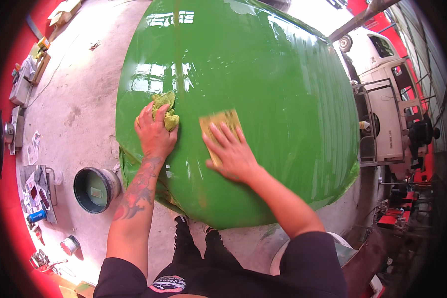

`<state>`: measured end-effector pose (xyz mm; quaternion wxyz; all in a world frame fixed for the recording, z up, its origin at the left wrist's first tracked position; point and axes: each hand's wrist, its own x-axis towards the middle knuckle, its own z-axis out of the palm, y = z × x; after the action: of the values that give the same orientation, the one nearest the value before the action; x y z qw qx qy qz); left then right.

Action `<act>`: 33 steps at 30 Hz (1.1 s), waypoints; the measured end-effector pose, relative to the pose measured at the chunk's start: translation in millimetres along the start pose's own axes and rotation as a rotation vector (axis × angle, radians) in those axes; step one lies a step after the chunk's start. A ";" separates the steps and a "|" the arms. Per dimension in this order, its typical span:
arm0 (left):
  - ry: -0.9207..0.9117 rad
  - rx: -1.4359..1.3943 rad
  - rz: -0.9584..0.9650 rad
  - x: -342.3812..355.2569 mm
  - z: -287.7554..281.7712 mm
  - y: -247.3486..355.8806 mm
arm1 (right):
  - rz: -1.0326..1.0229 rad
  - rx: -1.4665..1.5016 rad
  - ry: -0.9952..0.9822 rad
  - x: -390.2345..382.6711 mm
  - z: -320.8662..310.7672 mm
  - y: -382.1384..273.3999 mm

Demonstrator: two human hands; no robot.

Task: The person wet-sands the surface of a car hood using sandpaper and a cloth, dipping the cloth into a bucket of water.

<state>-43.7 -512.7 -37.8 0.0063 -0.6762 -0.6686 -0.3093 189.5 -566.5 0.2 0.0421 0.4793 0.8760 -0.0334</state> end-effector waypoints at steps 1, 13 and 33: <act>-0.007 0.012 -0.002 0.3 -0.7 0.2 | 0.052 0.014 -0.146 -37.3 -5.0 -11.0; 0.005 0.060 0.021 -1.9 7.6 -2.1 | 0.459 -0.018 0.092 131.1 23.1 152.5; -0.019 0.094 0.023 -1.4 5.1 0.1 | -0.081 0.575 -0.050 -87.5 -26.6 82.4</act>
<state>-41.4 -511.7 -42.5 0.0351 -0.6856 -0.6747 -0.2711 304.8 -592.7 34.5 -0.0753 0.4350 0.8478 -0.2938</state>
